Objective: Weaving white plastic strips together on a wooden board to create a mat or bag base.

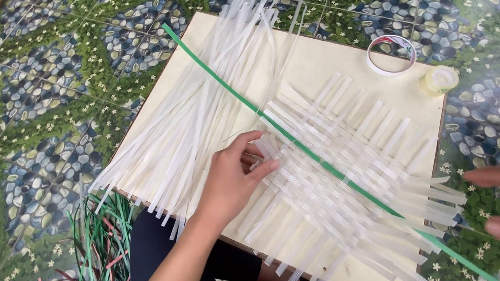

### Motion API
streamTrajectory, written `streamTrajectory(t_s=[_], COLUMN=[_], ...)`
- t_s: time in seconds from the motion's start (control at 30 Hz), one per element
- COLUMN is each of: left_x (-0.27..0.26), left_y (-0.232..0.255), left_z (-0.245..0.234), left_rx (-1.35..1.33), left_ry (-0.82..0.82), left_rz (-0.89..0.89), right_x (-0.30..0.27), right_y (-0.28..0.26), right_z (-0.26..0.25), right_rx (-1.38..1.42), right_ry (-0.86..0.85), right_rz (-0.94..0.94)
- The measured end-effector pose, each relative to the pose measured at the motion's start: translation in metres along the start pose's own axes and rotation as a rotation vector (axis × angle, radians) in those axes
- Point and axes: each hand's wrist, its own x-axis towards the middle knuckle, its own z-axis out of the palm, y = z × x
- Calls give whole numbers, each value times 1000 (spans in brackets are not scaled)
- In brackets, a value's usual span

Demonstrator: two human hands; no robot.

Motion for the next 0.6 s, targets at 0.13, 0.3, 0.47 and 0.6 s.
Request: streamTrajectory(t_s=[0.13, 0.3, 0.47, 0.6], left_x=[-17, -68, -65, -49], left_y=[-15, -17, -20, -27], left_z=[-5, 23, 52, 55], left_rx=[0, 145, 409, 516], left_ry=[154, 491, 138, 135], left_rz=[200, 716, 741, 706], right_x=[57, 96, 120, 121], right_y=[-68, -173, -166, -150], right_z=[-18, -18, 25, 31], right_rx=[-326, -297, -336, -473], right_ry=[-57, -159, -348, -343], right_rz=[-43, -242, -523, -534])
